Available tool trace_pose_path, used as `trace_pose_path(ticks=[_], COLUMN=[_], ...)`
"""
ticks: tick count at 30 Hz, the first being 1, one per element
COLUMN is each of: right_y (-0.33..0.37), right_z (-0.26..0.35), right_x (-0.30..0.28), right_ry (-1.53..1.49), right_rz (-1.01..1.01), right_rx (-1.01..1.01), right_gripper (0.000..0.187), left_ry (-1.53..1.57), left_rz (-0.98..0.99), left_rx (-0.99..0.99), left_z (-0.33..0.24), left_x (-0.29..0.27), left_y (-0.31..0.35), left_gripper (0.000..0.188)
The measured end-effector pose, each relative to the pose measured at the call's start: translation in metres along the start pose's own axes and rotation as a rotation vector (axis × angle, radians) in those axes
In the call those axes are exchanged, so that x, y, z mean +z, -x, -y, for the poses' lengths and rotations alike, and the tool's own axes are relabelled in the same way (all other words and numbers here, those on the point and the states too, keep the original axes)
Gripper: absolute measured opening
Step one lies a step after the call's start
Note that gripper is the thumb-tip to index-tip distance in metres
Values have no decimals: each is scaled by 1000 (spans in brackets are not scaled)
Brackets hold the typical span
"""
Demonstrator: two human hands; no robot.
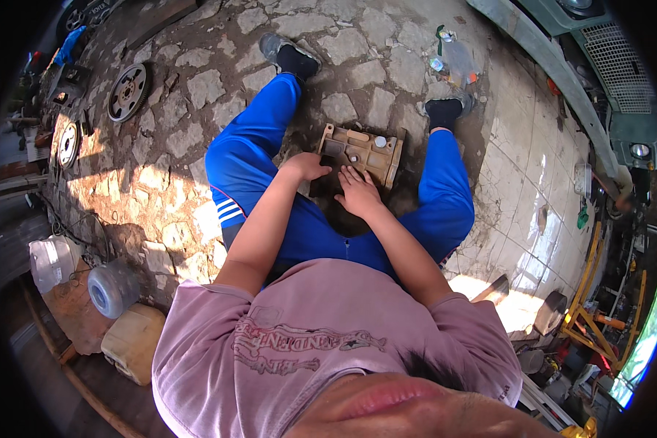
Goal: The person sits on the ground and assembles a small wooden object with multiple compartments. They repeatedly adjust and press the pieces together by hand.
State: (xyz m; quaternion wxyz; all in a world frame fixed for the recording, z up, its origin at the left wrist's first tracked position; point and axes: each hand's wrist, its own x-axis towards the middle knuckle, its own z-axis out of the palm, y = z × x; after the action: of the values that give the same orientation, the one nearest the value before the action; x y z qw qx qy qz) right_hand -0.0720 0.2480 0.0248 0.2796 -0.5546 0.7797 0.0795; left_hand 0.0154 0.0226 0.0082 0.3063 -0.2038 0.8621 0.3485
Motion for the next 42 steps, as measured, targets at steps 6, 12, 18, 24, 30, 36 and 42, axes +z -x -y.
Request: trace_pose_path(ticks=[6, 12, 18, 24, 30, 36, 42], right_y=[0, 9, -4, -7, -1, 1, -8], right_z=[1, 6, 11, 16, 7, 7, -3], right_x=[-9, -2, 4, -9, 1, 0, -1], right_ry=[11, 33, 97, 123, 46, 36, 52], right_rz=[22, 15, -65, -12, -37, 26, -28], right_rx=[3, 15, -5, -15, -10, -1, -23], right_gripper=[79, 76, 69, 74, 71, 71, 72], left_ry=[-7, -5, 8, 45, -6, -16, -14], left_rz=[-55, -39, -23, 17, -16, -38, 85], left_rx=[22, 3, 6, 9, 10, 18, 6], left_z=[8, 2, 6, 11, 7, 8, 1], left_x=[6, 0, 2, 4, -2, 0, -10], left_y=[-1, 0, -6, -8, -5, -3, -6], left_gripper=[70, 69, 71, 74, 75, 74, 70])
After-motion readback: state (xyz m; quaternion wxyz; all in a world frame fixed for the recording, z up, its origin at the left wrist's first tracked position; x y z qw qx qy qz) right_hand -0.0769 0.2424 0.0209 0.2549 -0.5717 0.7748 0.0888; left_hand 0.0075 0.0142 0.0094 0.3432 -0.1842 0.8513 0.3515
